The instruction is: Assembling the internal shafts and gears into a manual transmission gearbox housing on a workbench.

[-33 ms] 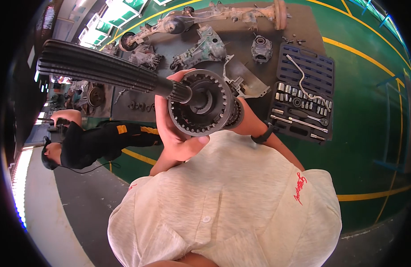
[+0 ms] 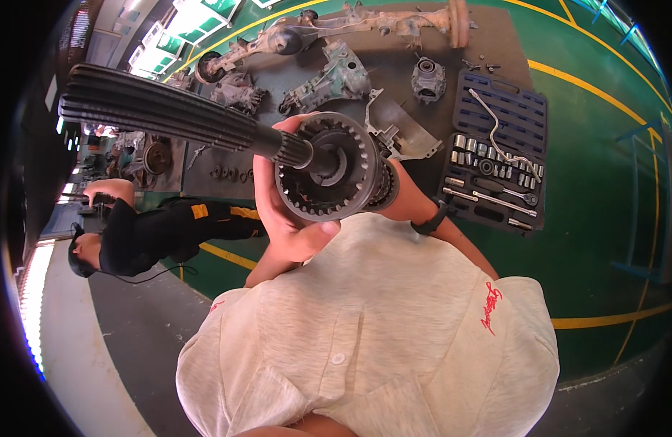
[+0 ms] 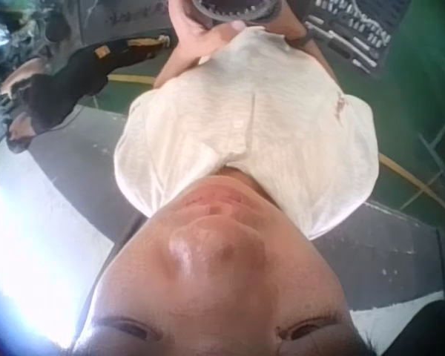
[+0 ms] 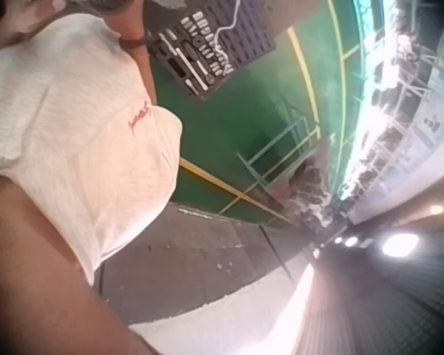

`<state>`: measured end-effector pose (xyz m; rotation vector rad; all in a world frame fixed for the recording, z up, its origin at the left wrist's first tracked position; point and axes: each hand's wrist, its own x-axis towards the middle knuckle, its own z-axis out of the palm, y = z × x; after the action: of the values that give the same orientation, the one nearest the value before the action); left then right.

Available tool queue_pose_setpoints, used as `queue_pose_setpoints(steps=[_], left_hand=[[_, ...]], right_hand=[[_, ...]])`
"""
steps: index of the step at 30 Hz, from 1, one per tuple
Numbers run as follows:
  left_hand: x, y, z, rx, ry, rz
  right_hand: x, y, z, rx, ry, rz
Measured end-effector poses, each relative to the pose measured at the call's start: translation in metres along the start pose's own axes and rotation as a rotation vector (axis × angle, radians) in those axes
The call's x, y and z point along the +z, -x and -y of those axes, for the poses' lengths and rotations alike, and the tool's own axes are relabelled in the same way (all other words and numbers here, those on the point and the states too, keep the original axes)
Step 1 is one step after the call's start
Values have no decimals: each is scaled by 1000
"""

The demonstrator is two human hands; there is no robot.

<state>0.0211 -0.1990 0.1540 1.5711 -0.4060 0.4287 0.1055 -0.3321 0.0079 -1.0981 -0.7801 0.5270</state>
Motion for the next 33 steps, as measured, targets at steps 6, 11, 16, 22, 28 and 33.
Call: queue_pose_setpoints(steps=[6, 11, 16, 22, 28, 33], left_hand=[[7, 0, 13, 132, -77, -160], [6, -1, 11, 57, -118, -199], [5, -6, 3, 28, -367, -177], [1, -13, -7, 76, -666, -114], [0, -10, 9, 320, -661, -147], [1, -9, 23, 474, -569, -200]], right_hand=[[3, -1, 9, 12, -77, -31], [3, -1, 12, 35, -91, -39], [-2, 3, 9, -6, -4, -22], [-1, 2, 2, -38, 24, 55], [11, -2, 1, 108, -142, 1], [9, -2, 12, -6, 77, 39]])
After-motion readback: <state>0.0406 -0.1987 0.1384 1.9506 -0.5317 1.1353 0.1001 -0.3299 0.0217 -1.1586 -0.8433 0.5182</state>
